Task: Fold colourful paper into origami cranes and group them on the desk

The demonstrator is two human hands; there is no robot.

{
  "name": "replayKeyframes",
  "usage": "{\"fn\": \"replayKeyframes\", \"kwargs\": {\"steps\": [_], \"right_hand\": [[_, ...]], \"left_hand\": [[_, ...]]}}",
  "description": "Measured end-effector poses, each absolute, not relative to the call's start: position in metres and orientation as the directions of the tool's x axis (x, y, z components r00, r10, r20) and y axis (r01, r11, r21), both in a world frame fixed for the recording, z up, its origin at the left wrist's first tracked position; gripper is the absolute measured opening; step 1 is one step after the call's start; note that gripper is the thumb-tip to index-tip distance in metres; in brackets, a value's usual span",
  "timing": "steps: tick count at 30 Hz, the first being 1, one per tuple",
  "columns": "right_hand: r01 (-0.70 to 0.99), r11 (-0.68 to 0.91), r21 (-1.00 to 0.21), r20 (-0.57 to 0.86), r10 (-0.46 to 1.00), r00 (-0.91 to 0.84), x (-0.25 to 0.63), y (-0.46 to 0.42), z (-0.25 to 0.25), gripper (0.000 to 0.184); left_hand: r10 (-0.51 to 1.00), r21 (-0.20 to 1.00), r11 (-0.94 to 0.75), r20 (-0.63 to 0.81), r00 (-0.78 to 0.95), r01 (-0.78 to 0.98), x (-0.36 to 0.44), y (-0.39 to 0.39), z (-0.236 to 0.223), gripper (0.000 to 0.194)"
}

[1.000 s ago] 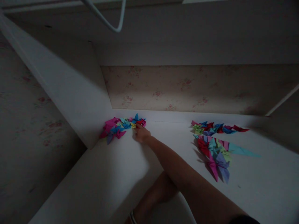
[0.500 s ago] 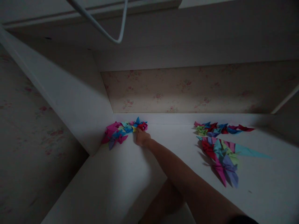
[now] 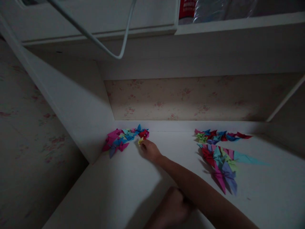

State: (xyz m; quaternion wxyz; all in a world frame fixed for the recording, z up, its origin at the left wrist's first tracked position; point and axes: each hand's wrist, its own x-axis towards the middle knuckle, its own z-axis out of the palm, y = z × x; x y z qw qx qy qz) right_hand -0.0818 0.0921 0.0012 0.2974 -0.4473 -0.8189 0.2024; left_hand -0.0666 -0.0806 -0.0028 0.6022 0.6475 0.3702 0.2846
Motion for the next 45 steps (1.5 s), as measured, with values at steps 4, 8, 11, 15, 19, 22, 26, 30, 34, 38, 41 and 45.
{"fn": "replayKeyframes", "kwargs": {"steps": [4, 8, 11, 15, 19, 22, 26, 30, 34, 38, 41, 45], "right_hand": [[0.524, 0.451, -0.722, 0.344, 0.892, -0.294, -0.037, 0.044, -0.005, 0.02], [0.098, 0.236, -0.967, 0.229, 0.97, -0.08, 0.024, -0.011, 0.001, 0.02], [-0.009, 0.19, -0.982, 0.189, 0.982, 0.026, 0.068, -0.047, 0.009, 0.022], [-0.029, 0.18, -0.983, 0.18, 0.984, 0.003, 0.104, -0.074, 0.004, 0.022], [-0.054, 0.148, -0.988, 0.151, 0.987, -0.062, 0.108, -0.082, -0.01, 0.022], [-0.024, 0.156, -0.987, 0.158, 0.981, -0.115, 0.106, -0.084, -0.015, 0.021], [0.058, 0.191, -0.98, 0.178, 0.967, -0.18, 0.108, -0.089, -0.012, 0.017], [0.095, 0.238, -0.967, 0.208, 0.944, -0.255, 0.111, -0.093, -0.007, 0.013], [0.086, 0.269, -0.959, 0.241, 0.938, -0.247, 0.111, -0.093, -0.007, 0.014], [0.084, 0.272, -0.959, 0.254, 0.951, -0.178, 0.11, -0.089, -0.015, 0.017], [0.037, 0.222, -0.974, 0.22, 0.973, -0.07, 0.109, -0.086, -0.023, 0.019], [-0.12, 0.115, -0.986, 0.119, 0.992, -0.03, 0.105, -0.083, -0.029, 0.03]], "left_hand": [[0.865, 0.974, -0.017, -0.1, 0.491, 0.228, -0.062, -0.083, -0.011, 0.017], [0.935, 0.984, 0.02, -0.081, 0.345, 0.177, -0.061, -0.081, -0.007, 0.02], [0.969, 0.994, 0.081, -0.096, 0.226, 0.077, -0.063, -0.075, -0.007, 0.018], [0.981, 0.989, 0.147, -0.143, 0.13, -0.022, -0.068, -0.067, -0.014, 0.026], [0.964, 0.993, 0.121, -0.119, 0.237, 0.008, -0.071, -0.065, -0.022, 0.043], [0.955, 0.995, 0.064, -0.082, 0.286, 0.072, -0.072, -0.067, -0.024, 0.044], [0.964, 0.993, 0.042, -0.07, 0.256, 0.114, -0.073, -0.068, -0.021, 0.04], [0.971, 0.994, 0.04, -0.062, 0.232, 0.099, -0.075, -0.069, -0.015, 0.036], [0.957, 0.993, 0.04, -0.069, 0.283, 0.109, -0.076, -0.074, -0.004, 0.036], [0.937, 0.98, 0.018, -0.086, 0.339, 0.199, -0.079, -0.077, 0.003, 0.038], [0.938, 0.977, 0.002, -0.076, 0.339, 0.214, -0.08, -0.076, -0.001, 0.039], [0.957, 0.979, -0.006, -0.054, 0.286, 0.204, -0.08, -0.073, -0.011, 0.041]]}}
